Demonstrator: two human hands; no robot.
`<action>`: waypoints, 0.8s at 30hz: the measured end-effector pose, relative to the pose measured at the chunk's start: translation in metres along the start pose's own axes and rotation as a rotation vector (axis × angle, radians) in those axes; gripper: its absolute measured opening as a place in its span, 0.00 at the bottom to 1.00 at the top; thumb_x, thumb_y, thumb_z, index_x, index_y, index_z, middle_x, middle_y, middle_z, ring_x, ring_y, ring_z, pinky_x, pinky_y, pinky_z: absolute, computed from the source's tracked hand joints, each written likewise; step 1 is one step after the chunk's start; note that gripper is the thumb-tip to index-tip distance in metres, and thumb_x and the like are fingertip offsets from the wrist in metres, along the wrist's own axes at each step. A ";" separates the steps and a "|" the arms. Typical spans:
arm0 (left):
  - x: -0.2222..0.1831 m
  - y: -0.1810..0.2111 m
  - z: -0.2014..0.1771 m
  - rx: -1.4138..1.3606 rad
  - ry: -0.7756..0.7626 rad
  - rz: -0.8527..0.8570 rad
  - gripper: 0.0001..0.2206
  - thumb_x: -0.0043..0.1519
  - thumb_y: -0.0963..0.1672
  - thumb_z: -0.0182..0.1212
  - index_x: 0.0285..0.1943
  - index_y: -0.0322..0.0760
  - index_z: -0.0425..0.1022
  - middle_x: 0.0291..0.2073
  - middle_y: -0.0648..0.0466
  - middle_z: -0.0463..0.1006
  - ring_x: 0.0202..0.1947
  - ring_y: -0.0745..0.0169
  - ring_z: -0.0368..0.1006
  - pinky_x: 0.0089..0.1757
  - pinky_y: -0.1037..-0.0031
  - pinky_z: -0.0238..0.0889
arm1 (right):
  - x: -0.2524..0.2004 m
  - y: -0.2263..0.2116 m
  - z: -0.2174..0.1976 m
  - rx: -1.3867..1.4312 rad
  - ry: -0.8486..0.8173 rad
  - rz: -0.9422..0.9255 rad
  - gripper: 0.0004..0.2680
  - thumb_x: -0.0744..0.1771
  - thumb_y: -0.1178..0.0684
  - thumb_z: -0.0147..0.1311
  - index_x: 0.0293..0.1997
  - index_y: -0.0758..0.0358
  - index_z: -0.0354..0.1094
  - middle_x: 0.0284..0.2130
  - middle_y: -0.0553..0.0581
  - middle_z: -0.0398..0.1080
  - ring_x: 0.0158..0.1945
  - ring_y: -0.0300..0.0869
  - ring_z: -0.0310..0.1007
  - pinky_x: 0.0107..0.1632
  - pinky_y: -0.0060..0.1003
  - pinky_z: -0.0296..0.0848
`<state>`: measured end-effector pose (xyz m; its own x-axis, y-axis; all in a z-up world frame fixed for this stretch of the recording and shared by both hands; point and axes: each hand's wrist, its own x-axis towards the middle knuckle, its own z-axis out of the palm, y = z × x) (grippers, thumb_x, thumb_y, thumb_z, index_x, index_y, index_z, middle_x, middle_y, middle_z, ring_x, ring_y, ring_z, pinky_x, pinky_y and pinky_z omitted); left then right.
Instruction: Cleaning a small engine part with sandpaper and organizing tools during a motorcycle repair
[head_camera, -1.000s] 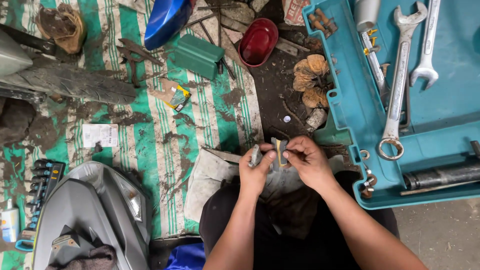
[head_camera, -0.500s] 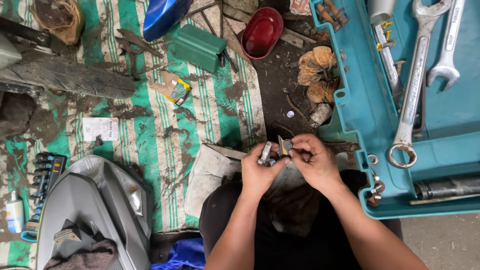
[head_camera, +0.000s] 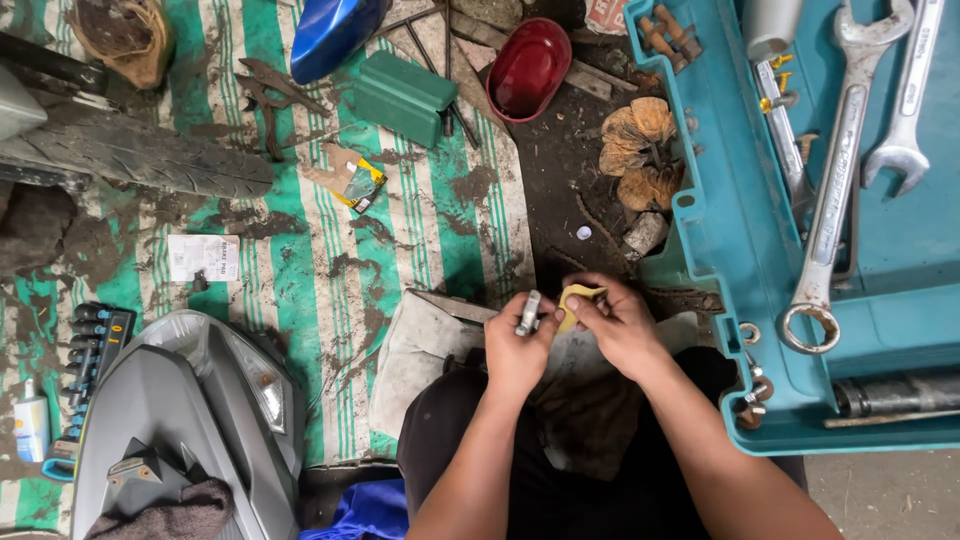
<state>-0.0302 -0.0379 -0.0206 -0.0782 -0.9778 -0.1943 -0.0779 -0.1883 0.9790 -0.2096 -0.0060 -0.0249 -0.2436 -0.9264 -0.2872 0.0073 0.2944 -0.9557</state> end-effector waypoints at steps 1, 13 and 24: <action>0.001 0.006 0.000 0.052 -0.012 0.013 0.07 0.56 0.42 0.83 0.36 0.45 0.87 0.27 0.56 0.87 0.27 0.65 0.79 0.33 0.75 0.70 | 0.007 0.016 -0.004 -0.036 0.043 0.018 0.12 0.71 0.59 0.60 0.63 0.59 0.75 0.42 0.59 0.78 0.36 0.40 0.77 0.37 0.36 0.88; 0.004 0.025 0.000 0.201 0.032 0.409 0.12 0.58 0.44 0.78 0.30 0.41 0.75 0.20 0.49 0.73 0.24 0.43 0.76 0.29 0.64 0.69 | -0.031 -0.008 0.008 0.381 -0.084 0.026 0.02 0.73 0.60 0.57 0.47 0.65 0.69 0.24 0.57 0.65 0.23 0.39 0.65 0.23 0.28 0.64; -0.001 0.015 -0.004 0.291 -0.041 0.451 0.11 0.65 0.50 0.66 0.32 0.45 0.76 0.23 0.53 0.76 0.27 0.40 0.79 0.32 0.58 0.73 | -0.033 -0.014 0.027 0.010 -0.005 -0.117 0.04 0.70 0.60 0.65 0.43 0.70 0.74 0.11 0.59 0.68 0.12 0.39 0.69 0.16 0.28 0.65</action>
<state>-0.0272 -0.0399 -0.0057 -0.2059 -0.9504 0.2333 -0.2999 0.2883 0.9094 -0.1752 0.0138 -0.0042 -0.2387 -0.9554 -0.1740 -0.0110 0.1818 -0.9833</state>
